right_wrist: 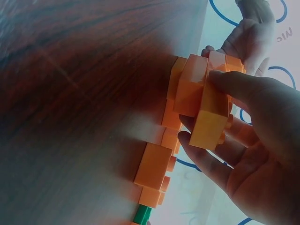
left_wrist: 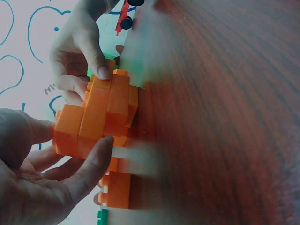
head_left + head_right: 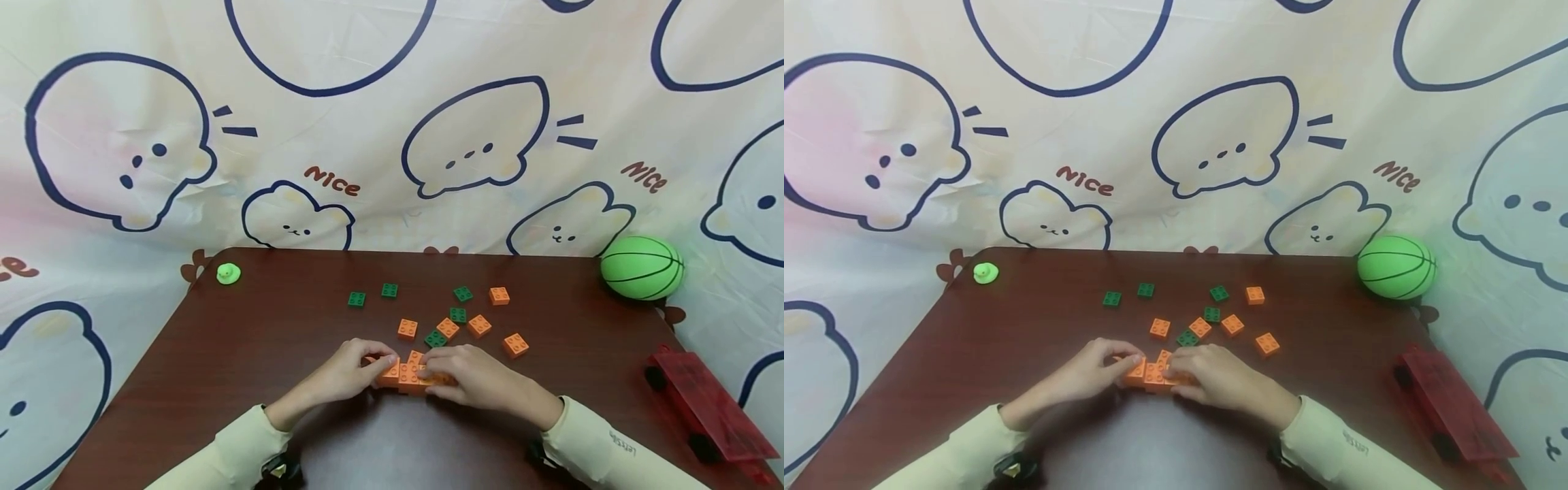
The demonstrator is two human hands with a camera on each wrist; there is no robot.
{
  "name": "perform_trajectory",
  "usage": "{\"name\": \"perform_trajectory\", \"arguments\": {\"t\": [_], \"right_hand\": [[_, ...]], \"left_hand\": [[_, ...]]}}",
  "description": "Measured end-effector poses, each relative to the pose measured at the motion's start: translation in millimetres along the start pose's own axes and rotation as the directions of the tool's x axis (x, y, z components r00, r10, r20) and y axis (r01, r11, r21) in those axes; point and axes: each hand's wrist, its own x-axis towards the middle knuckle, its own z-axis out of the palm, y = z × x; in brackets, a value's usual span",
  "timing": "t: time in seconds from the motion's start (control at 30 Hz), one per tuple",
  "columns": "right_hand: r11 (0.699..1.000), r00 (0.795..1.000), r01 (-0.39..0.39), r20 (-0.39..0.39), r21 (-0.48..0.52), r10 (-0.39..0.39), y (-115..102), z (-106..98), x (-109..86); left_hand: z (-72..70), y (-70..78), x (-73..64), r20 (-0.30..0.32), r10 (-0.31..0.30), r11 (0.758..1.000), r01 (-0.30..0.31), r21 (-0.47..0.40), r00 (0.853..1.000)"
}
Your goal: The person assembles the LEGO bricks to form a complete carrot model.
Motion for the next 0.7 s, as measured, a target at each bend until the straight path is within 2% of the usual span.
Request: {"name": "perform_trajectory", "arguments": {"t": [0.23,0.37,0.5,0.7], "right_hand": [[1.0,1.0,-0.02,0.013,-0.007,0.02,0.6,0.9,1.0],[1.0,0.999,-0.02,0.028,-0.004,0.02,-0.2,2.8,3.9],[1.0,0.999,-0.027,0.028,-0.01,0.027,-1.0,2.1,3.6],[0.999,0.999,-0.04,0.026,-0.02,0.04,-1.3,-1.3,0.7]], "left_hand": [[-2.4,-3.3,-5.0,0.043,0.029,0.999,-0.03,0.038,0.999],[-6.3,-7.6,-11.4,0.093,0.004,0.999,0.001,-0.052,0.996],[-7.2,-9.6,-12.0,0.138,-0.017,0.985,0.04,-0.167,0.99],[-4.3,-7.9,-7.6,0.13,-0.01,0.977,0.037,-0.208,0.991]]}}
